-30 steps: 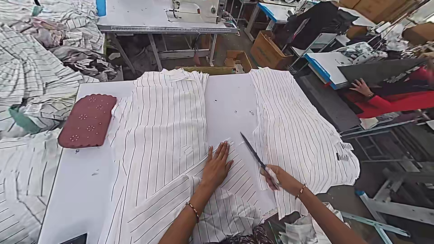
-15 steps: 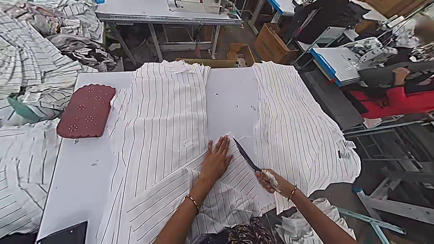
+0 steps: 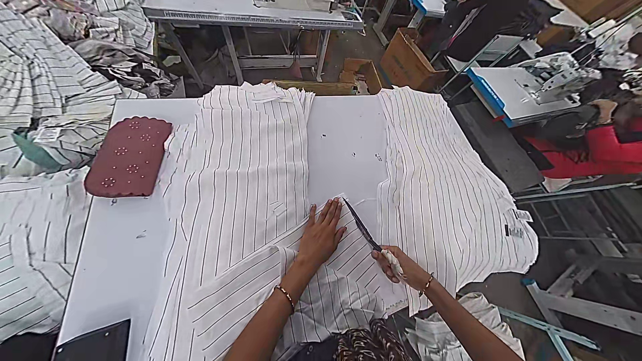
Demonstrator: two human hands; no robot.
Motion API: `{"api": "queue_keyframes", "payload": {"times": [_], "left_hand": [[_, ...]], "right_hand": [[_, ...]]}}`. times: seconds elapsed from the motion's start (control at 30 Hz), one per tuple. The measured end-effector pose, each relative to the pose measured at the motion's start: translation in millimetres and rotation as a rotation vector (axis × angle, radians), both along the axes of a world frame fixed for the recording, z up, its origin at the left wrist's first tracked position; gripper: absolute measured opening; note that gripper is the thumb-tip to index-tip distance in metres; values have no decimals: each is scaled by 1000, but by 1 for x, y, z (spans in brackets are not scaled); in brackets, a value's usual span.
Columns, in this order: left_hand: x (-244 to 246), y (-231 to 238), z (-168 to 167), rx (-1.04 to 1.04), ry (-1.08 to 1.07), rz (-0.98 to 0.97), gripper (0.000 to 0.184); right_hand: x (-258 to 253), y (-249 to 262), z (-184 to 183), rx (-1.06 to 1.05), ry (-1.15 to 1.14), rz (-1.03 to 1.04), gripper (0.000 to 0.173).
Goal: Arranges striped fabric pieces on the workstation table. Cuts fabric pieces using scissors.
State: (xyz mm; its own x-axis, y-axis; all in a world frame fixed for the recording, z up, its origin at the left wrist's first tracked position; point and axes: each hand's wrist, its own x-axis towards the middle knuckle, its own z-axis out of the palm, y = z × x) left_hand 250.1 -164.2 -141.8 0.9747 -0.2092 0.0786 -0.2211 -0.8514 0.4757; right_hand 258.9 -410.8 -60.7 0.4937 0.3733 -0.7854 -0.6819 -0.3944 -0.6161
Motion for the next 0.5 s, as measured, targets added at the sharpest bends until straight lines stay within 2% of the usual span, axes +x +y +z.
{"api": "queue_keyframes", "payload": {"times": [0.5], "left_hand": [[0,0,-3,22,-56,18,62]], "right_hand": [[17,18,-2,-57,-67,45,21]]}}
